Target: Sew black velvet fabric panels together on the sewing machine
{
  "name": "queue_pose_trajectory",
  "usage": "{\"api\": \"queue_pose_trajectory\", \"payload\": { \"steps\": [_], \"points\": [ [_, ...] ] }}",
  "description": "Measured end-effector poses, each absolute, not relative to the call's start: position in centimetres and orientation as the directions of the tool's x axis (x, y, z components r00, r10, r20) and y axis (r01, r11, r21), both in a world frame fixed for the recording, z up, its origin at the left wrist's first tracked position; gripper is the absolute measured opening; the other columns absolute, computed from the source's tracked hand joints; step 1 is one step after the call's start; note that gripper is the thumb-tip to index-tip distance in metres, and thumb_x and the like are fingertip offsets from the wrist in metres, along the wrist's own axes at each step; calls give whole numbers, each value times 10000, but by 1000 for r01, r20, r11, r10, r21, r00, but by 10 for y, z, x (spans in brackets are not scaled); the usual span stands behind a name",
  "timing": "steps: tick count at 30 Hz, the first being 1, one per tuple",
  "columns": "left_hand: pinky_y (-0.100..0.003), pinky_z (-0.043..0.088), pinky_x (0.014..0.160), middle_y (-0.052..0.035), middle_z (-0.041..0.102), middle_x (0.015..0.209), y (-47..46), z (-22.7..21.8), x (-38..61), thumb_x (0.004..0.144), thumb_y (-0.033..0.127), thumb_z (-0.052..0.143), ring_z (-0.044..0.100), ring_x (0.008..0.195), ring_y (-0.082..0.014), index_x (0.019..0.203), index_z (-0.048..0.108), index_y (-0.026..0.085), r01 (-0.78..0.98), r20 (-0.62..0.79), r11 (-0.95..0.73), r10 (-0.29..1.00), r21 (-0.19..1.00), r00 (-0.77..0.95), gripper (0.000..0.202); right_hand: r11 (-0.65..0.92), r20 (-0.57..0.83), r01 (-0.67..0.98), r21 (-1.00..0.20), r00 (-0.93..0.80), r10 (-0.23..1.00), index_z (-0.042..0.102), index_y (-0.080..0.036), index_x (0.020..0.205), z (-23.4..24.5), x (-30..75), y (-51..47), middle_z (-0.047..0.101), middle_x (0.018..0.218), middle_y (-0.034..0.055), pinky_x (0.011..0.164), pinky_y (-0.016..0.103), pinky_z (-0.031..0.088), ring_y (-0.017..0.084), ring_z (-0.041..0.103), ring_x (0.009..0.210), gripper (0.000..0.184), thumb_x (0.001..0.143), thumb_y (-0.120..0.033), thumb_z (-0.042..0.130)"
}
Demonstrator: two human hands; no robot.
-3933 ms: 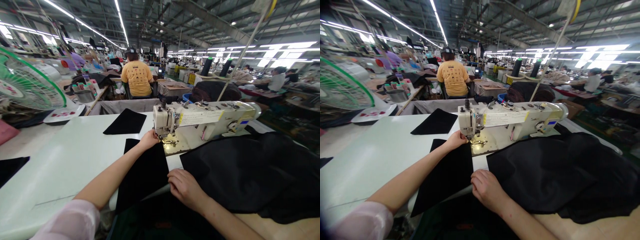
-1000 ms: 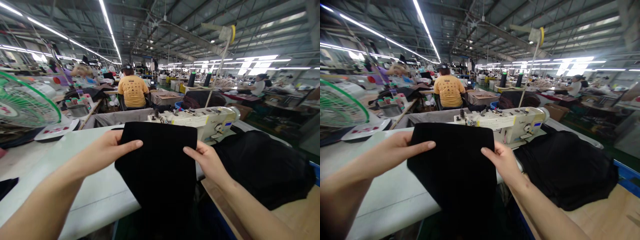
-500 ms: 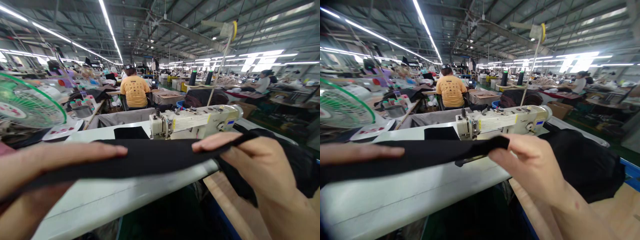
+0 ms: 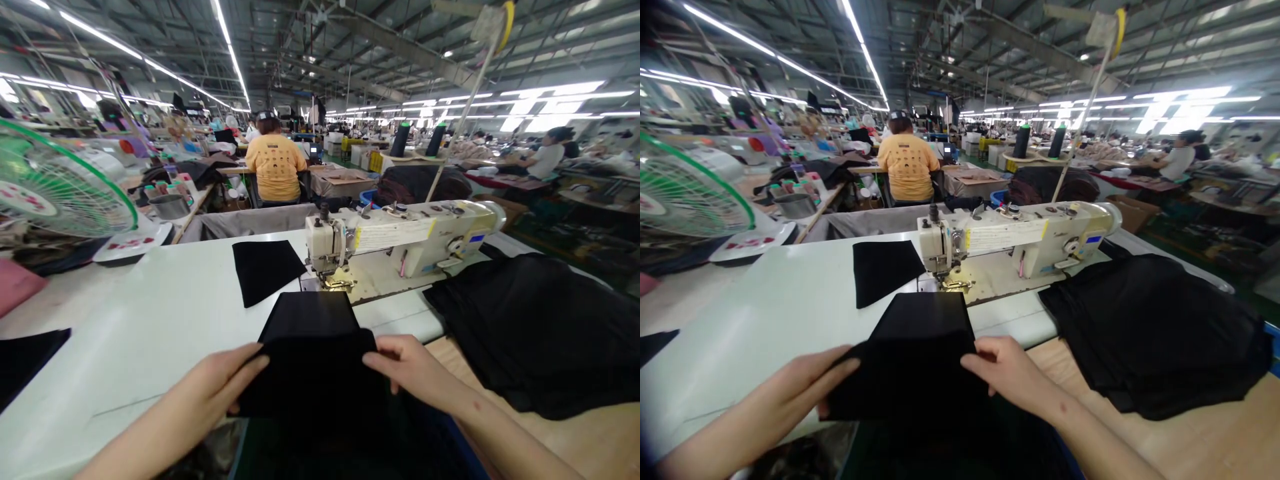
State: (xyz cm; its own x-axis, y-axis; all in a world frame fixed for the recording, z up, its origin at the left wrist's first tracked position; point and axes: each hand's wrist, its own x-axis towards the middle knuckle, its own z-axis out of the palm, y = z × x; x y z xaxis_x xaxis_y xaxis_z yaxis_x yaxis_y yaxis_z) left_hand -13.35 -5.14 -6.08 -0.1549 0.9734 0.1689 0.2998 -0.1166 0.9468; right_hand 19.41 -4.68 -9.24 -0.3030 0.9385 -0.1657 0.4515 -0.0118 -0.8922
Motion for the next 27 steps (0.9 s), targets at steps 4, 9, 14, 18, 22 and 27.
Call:
{"api": "queue_pose_trajectory", "payload": {
  "steps": [4, 9, 14, 18, 22, 27],
  "points": [
    [-311, 433, 610, -23, 608, 618, 22, -73, -113, 784, 389, 643, 576, 596, -224, 585, 595, 241, 770, 80, -112, 994, 628, 79, 253, 129, 76, 558, -820, -118, 990, 477, -217, 570, -117, 176, 12, 479, 621, -42, 633, 258, 422, 146, 516, 636, 293, 807, -270, 641],
    [-364, 454, 789, -117, 625, 974, 74, -101, -92, 799, 236, 590, 613, 954, -297, 768, 577, 203, 933, 79, -80, 995, 351, 55, 47, 103, 138, 610, -786, 11, 990, 528, -219, 626, -141, 161, 61, 546, 848, 5, 829, 335, 422, 192, 539, 831, 213, 693, -147, 717],
    [-338, 464, 739, -29, 589, 750, 84, -114, -96, 730, 149, 598, 611, 770, -233, 704, 478, 229, 875, 44, -81, 997, 476, 69, 147, 57, 88, 552, -832, 29, 996, 560, -228, 611, -151, 158, 74, 572, 785, -8, 843, 364, 427, 194, 545, 786, 207, 635, -118, 733],
    [-301, 472, 712, 1, 583, 781, 68, -107, -102, 811, 276, 544, 593, 762, -190, 783, 474, 236, 771, 132, -121, 990, 625, 49, 85, 85, 94, 383, -920, 4, 996, 528, -216, 559, -149, 163, 69, 659, 952, 35, 932, 378, 425, 236, 587, 980, 221, 614, -176, 738],
    [-305, 489, 788, -20, 664, 929, 38, -91, -109, 715, 364, 693, 634, 871, -192, 757, 507, 222, 308, 152, -143, 988, 941, -6, 238, 71, 58, 147, -987, -92, 994, 659, -197, 744, -137, 167, 52, 722, 888, 53, 844, 375, 501, 236, 660, 892, 191, 715, -376, 720],
    [-314, 436, 966, -76, 695, 1192, 10, -74, -108, 659, 249, 789, 611, 1137, -224, 750, 589, 202, -49, 89, -93, 992, 994, -93, 225, 123, 125, -121, -985, -2, 992, 746, -227, 997, -116, 170, 27, 729, 1151, 62, 1019, 382, 451, 256, 637, 1123, 374, 684, -414, 829]
  ]
}}
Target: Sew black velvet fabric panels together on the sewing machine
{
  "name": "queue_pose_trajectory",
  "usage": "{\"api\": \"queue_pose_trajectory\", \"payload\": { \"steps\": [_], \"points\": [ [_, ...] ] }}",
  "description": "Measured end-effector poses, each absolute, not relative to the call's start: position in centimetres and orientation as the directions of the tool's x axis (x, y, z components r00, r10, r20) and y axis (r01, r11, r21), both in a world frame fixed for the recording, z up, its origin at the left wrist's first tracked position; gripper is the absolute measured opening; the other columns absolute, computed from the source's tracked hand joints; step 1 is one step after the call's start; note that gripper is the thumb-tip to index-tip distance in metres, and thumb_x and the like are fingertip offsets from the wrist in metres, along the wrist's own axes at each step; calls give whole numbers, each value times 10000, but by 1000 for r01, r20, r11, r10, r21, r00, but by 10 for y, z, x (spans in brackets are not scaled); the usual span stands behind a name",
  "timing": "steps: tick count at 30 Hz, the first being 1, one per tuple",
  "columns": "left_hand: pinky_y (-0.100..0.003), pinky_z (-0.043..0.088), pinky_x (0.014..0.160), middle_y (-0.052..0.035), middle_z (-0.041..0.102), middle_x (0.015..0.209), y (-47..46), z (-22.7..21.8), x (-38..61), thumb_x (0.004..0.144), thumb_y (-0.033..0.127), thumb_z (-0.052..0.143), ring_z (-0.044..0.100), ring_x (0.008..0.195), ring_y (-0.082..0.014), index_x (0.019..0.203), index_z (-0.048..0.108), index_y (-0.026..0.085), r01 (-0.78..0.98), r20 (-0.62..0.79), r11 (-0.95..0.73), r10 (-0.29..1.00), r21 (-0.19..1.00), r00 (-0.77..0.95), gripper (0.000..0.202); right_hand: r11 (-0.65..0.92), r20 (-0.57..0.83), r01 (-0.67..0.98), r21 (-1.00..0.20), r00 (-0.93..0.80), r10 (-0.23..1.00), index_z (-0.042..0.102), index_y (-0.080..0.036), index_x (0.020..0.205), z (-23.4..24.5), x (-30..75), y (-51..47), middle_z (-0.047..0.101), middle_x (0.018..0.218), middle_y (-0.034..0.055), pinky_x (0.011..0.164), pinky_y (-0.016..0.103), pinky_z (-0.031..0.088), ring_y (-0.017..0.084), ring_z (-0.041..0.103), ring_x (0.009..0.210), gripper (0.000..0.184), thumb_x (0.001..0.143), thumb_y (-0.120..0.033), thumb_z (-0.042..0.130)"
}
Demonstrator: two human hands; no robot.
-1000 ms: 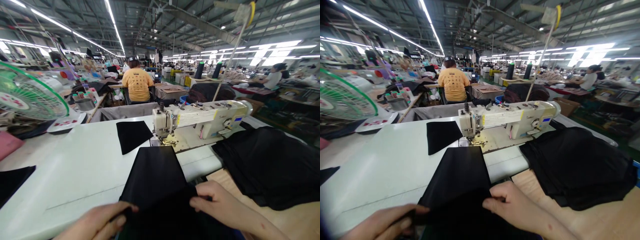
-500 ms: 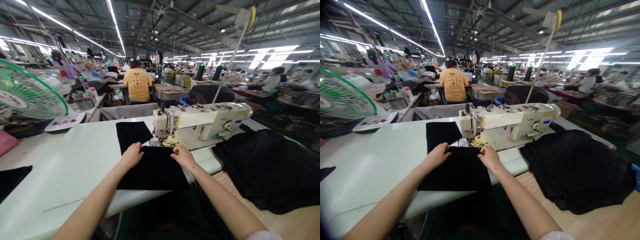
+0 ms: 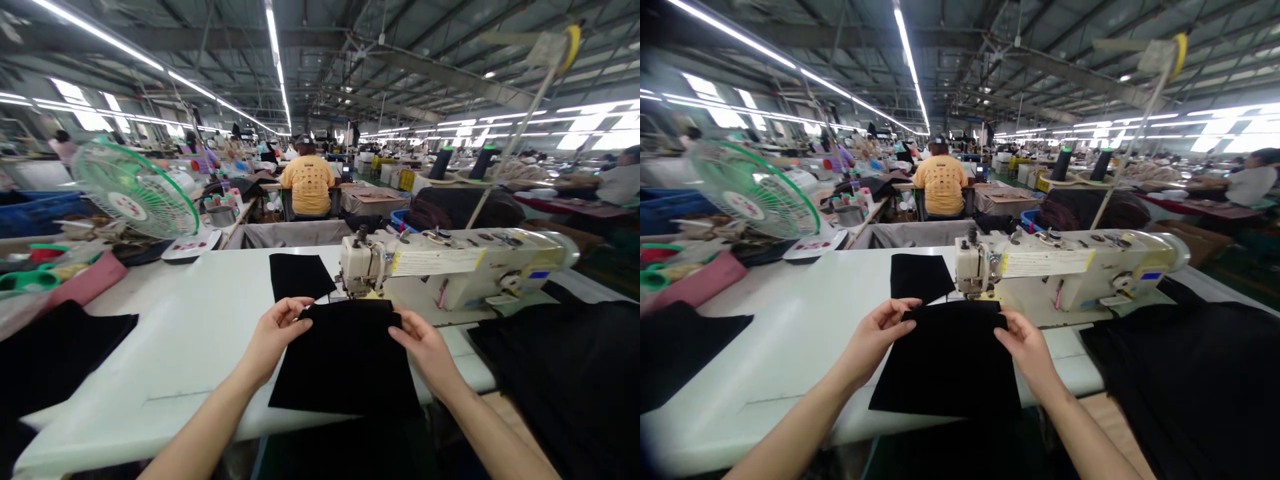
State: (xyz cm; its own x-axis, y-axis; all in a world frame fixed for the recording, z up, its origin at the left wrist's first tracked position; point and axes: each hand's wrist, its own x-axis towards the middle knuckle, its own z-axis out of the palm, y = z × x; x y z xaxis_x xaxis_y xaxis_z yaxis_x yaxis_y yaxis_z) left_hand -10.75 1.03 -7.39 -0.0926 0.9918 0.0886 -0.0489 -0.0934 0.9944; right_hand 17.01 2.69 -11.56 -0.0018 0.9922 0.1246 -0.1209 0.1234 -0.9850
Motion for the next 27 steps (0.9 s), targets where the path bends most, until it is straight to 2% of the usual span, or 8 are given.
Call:
{"api": "queue_pose_trajectory", "payload": {
  "steps": [3, 6, 9, 13, 17, 20, 23, 27],
  "points": [
    [-281, 445, 926, -70, 702, 1172, 3, -69, -103, 618, 219, 826, 631, 1065, -202, 718, 638, 187, -185, 50, -81, 984, 979, -169, 215, 171, 163, -57, -984, 118, 980, 783, -232, 933, -110, 174, 17, 708, 1228, 71, 1075, 404, 426, 283, 614, 1178, 339, 690, -463, 833],
    [-250, 464, 853, -45, 708, 1085, -1, -68, -99, 595, 240, 859, 638, 937, -165, 710, 694, 182, -243, 46, -106, 970, 964, -240, 210, 168, 156, -49, -985, 192, 969, 795, -237, 979, -109, 177, 13, 722, 1209, 75, 1100, 428, 418, 299, 606, 1203, 370, 697, -474, 833],
    [-239, 475, 806, -27, 714, 989, -4, -68, -96, 651, 314, 852, 626, 874, -151, 765, 749, 196, -214, 75, -137, 959, 967, -273, 194, 126, 80, -183, -975, 238, 968, 804, -234, 963, -106, 177, 12, 729, 1196, 74, 1096, 422, 438, 307, 603, 1221, 415, 635, -478, 875],
    [-273, 485, 862, -57, 739, 1007, -9, -63, -92, 695, 366, 828, 639, 965, -201, 750, 771, 189, -187, 123, -182, 950, 965, -287, 194, 29, -46, -372, -928, 191, 980, 804, -218, 943, -101, 175, 13, 724, 1218, 74, 1028, 347, 511, 285, 640, 1186, 430, 594, -447, 908],
    [-267, 498, 798, -62, 761, 913, -12, -56, -86, 637, 380, 863, 661, 873, -191, 781, 777, 181, -261, 43, -136, 942, 956, -333, 259, -20, -116, -446, -895, 187, 975, 797, -198, 919, -103, 175, 15, 787, 1017, 70, 885, 259, 588, 247, 721, 1026, 417, 568, -381, 929],
    [-251, 504, 738, -41, 757, 818, -11, -52, -82, 590, 358, 891, 658, 774, -164, 802, 771, 183, -318, -5, -122, 929, 940, -371, 300, -24, -131, -486, -874, 188, 973, 791, -225, 832, -104, 176, 16, 794, 861, 40, 825, 270, 618, 240, 750, 900, 347, 544, -351, 938],
    [-233, 505, 736, -29, 753, 812, -10, -52, -79, 577, 340, 899, 654, 770, -149, 780, 766, 184, -327, 6, -144, 922, 934, -387, 289, -11, -122, -501, -865, 188, 975, 783, -234, 795, -103, 177, 16, 790, 818, 26, 797, 286, 632, 236, 756, 841, 309, 551, -344, 937],
    [-228, 498, 716, -18, 739, 795, -8, -52, -78, 568, 328, 898, 640, 754, -140, 760, 758, 184, -317, 12, -154, 913, 936, -407, 278, -26, -126, -482, -876, 176, 976, 786, -203, 809, -98, 178, 15, 793, 832, 56, 799, 303, 636, 255, 756, 864, 353, 547, -387, 934]
  ]
}}
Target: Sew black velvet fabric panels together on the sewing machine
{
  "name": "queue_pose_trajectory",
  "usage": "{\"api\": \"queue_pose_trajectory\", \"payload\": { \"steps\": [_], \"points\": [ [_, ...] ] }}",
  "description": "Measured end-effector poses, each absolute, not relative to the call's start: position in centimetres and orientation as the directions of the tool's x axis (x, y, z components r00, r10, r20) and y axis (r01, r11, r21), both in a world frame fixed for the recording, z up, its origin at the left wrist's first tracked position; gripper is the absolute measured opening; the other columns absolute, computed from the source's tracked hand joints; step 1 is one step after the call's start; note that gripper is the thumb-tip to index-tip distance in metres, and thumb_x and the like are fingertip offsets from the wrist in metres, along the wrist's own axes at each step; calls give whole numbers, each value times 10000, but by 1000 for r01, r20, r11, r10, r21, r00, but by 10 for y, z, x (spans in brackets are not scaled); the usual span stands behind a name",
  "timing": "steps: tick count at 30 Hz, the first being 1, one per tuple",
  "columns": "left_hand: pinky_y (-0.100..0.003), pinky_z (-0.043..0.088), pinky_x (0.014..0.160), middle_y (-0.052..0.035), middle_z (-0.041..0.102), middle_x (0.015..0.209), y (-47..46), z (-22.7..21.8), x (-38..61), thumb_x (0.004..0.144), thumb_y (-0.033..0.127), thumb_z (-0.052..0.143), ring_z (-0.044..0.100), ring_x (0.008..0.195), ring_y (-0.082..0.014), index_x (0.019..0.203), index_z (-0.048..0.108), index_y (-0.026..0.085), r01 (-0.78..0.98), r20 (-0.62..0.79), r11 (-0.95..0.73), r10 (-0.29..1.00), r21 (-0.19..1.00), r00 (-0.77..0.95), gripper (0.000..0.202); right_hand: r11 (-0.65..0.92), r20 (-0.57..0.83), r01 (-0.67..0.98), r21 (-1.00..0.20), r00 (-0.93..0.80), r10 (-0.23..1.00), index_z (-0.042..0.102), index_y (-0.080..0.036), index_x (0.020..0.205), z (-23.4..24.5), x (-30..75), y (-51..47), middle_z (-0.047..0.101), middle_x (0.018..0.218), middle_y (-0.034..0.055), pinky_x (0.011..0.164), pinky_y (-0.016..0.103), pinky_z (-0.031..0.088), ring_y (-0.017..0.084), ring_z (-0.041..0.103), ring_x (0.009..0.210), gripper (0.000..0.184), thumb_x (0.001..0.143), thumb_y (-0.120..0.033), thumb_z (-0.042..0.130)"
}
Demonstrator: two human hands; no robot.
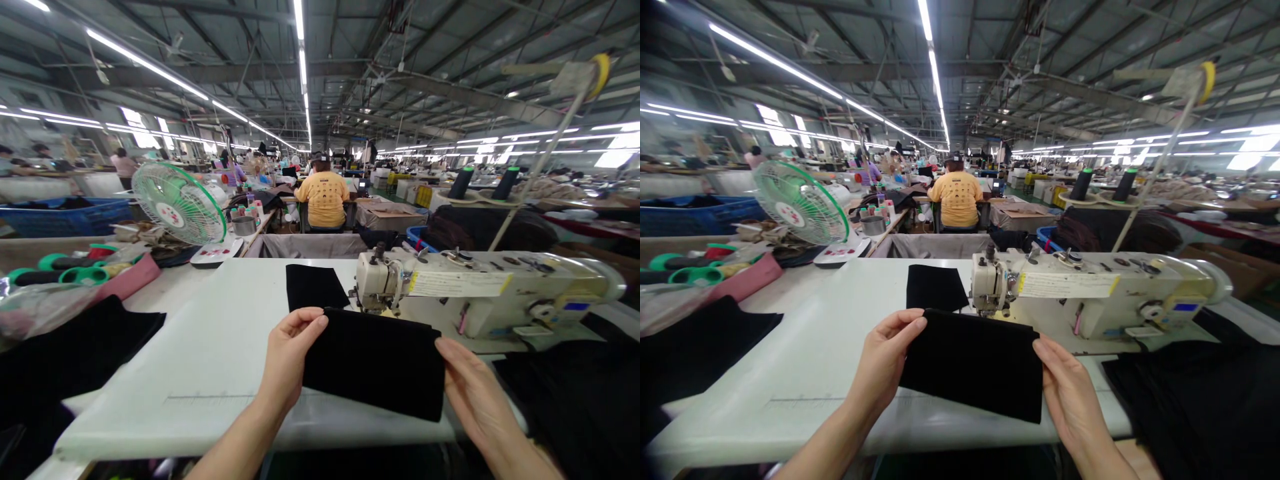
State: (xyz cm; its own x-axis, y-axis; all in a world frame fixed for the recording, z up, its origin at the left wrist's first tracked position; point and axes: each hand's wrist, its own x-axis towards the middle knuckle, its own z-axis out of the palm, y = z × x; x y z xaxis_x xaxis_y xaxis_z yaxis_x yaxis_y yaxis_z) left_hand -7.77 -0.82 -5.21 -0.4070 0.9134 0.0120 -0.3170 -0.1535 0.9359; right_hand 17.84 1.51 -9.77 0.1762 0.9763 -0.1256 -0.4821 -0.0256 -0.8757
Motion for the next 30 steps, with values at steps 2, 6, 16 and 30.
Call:
{"api": "queue_pose_trajectory", "payload": {
  "steps": [2, 6, 16, 30],
  "points": [
    [-235, 493, 706, -19, 731, 804, -7, -52, -77, 576, 320, 888, 634, 750, -142, 745, 749, 181, -303, 24, -161, 911, 939, -411, 259, -28, -135, -473, -881, 195, 971, 789, -192, 804, -95, 179, 15, 794, 837, 64, 791, 278, 635, 251, 753, 871, 376, 527, -397, 938],
    [-247, 480, 738, -29, 718, 863, -5, -52, -76, 604, 315, 856, 623, 787, -147, 705, 721, 170, -284, 60, -193, 907, 939, -418, 222, -23, -173, -497, -867, 257, 951, 788, -225, 756, -91, 178, 13, 793, 822, 24, 727, 166, 613, 184, 745, 804, 366, 460, -353, 963],
    [-239, 460, 727, -10, 694, 789, 0, -52, -77, 572, 303, 855, 595, 746, -128, 693, 679, 171, -296, 49, -192, 901, 935, -431, 251, 42, -73, -434, -900, 244, 967, 788, -218, 815, -93, 178, 11, 786, 874, 39, 804, 276, 601, 214, 729, 859, 329, 555, -357, 932],
    [-134, 499, 697, 45, 667, 728, -3, -40, -76, 373, 176, 903, 569, 809, -119, 599, 634, 213, -331, -44, -126, 885, 935, -463, 353, 154, 41, -444, -882, 255, 966, 771, -210, 778, -74, 174, 8, 723, 773, -11, 804, 276, 488, 136, 614, 758, 268, 593, -348, 907]
  ]
}}
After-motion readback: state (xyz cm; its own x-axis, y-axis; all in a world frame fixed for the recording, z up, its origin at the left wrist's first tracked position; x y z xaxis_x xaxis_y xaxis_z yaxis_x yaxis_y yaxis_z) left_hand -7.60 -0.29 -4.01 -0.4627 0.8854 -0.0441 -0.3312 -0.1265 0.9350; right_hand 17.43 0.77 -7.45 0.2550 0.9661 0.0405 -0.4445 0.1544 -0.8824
